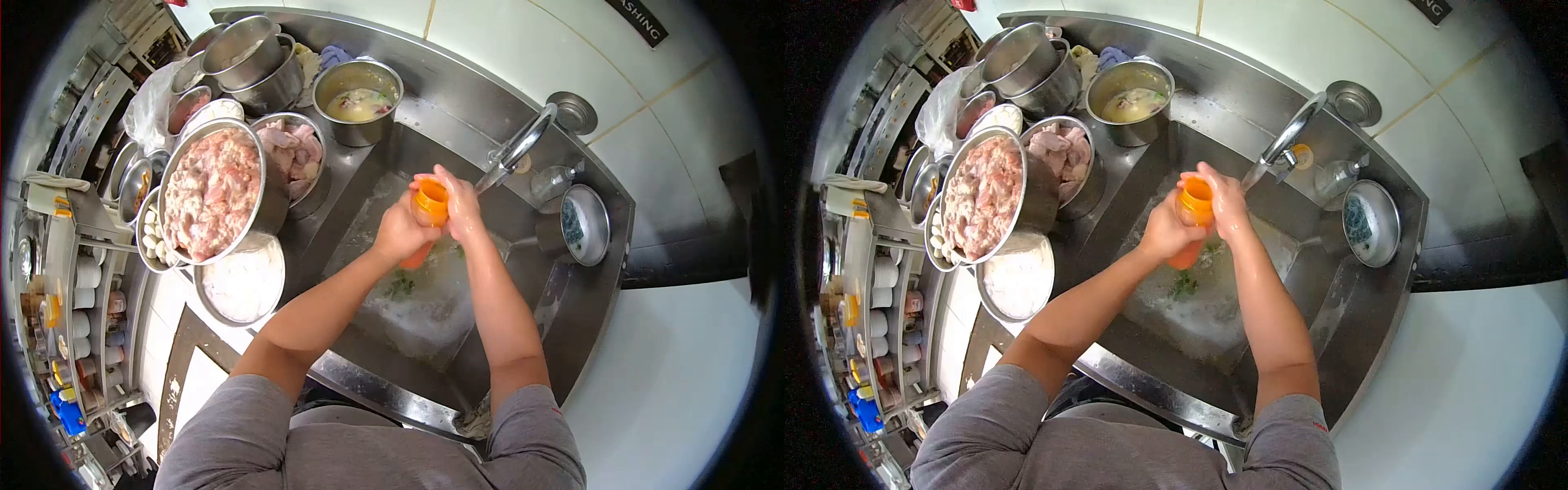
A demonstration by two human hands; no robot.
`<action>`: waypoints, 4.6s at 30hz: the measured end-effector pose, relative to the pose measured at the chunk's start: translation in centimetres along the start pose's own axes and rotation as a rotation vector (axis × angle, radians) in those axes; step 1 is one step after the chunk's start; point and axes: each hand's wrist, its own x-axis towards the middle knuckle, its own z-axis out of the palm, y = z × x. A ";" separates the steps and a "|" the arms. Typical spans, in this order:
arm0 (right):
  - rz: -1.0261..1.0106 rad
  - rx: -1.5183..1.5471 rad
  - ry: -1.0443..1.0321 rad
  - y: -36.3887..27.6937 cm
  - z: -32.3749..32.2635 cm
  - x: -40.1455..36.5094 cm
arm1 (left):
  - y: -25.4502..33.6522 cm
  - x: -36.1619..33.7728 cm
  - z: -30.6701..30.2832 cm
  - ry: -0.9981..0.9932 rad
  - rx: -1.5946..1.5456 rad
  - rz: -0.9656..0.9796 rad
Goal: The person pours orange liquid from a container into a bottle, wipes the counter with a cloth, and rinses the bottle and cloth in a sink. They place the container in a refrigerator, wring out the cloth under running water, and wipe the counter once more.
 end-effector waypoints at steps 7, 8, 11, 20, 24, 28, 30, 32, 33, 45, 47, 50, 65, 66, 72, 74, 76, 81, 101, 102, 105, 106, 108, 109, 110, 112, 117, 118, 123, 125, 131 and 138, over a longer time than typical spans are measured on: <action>0.535 0.620 -0.051 3.3 1.0 1.0 | -1.3 -2.6 -2.0 -0.221 -0.049 -0.223; 0.547 0.675 -0.064 3.8 1.2 1.3 | -1.3 -2.8 -2.1 -0.249 -0.100 -0.252; 0.583 0.750 -0.088 5.0 1.5 2.0 | -1.0 -3.4 -2.7 -0.220 -0.140 -0.250; 0.509 0.546 -0.068 3.8 3.6 2.1 | -0.7 -3.5 -4.5 -0.214 -0.165 -0.243; 0.000 -0.231 0.139 3.7 2.5 2.6 | -2.3 -3.4 -3.7 -0.162 -0.069 -0.102; 0.243 0.353 0.231 0.6 -1.1 2.3 | -3.3 -1.2 -2.3 -0.039 -0.290 -0.025; 0.218 0.398 0.011 -0.4 -2.2 1.7 | -3.1 0.7 -1.5 0.012 -0.482 -0.047; 0.271 0.325 -0.066 -1.9 -3.2 1.2 | -2.9 2.2 -0.5 0.007 -0.618 -0.079; 0.323 0.261 -0.142 -3.2 -3.4 0.8 | -2.4 2.8 -0.3 -0.002 -0.745 -0.113; -0.057 -0.595 0.163 0.3 0.6 -0.4 | -0.7 5.9 1.6 0.017 -1.066 -0.203; -0.144 -0.549 0.185 1.0 1.3 -0.3 | -1.1 6.4 1.6 0.018 -1.179 -0.281; -0.164 -0.541 0.365 0.9 2.8 -1.2 | 1.2 5.6 1.1 0.103 -0.975 -0.293; -0.342 0.533 0.600 1.3 -0.6 -6.0 | 5.4 8.1 3.7 -0.560 0.197 0.001; -0.374 0.536 0.635 1.2 -0.4 -5.8 | 4.9 8.2 3.9 -0.530 0.183 0.068; -0.379 0.608 0.891 0.9 -1.7 -4.6 | 5.0 5.9 5.6 -0.505 0.349 0.317; -0.314 0.636 0.948 0.0 -2.0 -4.9 | 5.6 5.0 5.6 -0.496 0.310 0.453; -0.340 0.698 0.932 0.1 -2.3 -5.1 | 5.4 4.9 5.9 -0.464 0.261 0.506; -0.416 0.769 0.846 2.3 -2.7 -5.4 | 4.9 6.1 6.9 -0.494 0.146 0.307; -0.369 0.754 0.684 0.8 -6.3 -7.9 | 8.4 4.7 7.8 -0.731 -0.571 -0.082; -0.369 0.751 0.685 0.7 -5.9 -8.0 | 8.7 4.9 8.0 -0.732 -0.573 -0.082; -0.272 0.864 0.853 0.8 -4.0 -8.2 | 9.4 5.8 8.3 -0.665 -0.056 -0.044; -0.289 0.861 0.876 1.5 -3.6 -8.1 | 9.2 6.1 8.5 -0.608 0.033 -0.034; -0.308 0.861 0.901 2.5 -4.1 -7.9 | 7.8 5.9 9.1 -0.553 0.125 -0.023; -0.265 0.834 0.831 2.6 -5.0 -7.9 | 6.6 5.0 9.4 -0.508 -0.072 0.073; -0.224 0.809 0.759 2.9 -5.6 -7.7 | 5.4 4.1 9.5 -0.459 -0.265 0.170; -0.168 0.735 0.640 2.6 -5.2 -7.9 | 5.7 1.7 7.5 -0.378 -0.210 0.270; 0.190 0.255 0.295 2.4 -3.8 -3.9 | 1.2 -3.0 3.2 -0.158 -0.191 0.237; 0.312 -0.030 0.265 -1.3 -2.6 -2.8 | -0.1 -3.3 2.3 -0.065 -0.348 0.168; 0.183 -0.087 -0.202 -3.7 -4.1 -0.3 | -1.4 -1.3 0.4 -0.032 -0.703 -0.099; 0.093 -0.140 -0.361 -4.5 -3.8 -0.5 | -1.9 -0.2 0.6 -0.059 -0.715 -0.102; -0.225 -0.413 -0.162 -3.4 0.1 -2.5 | 0.9 0.6 1.6 -0.058 -0.771 -0.022; -0.643 -0.733 0.219 -0.2 0.9 -6.0 | -0.8 0.7 1.5 0.085 -0.467 0.177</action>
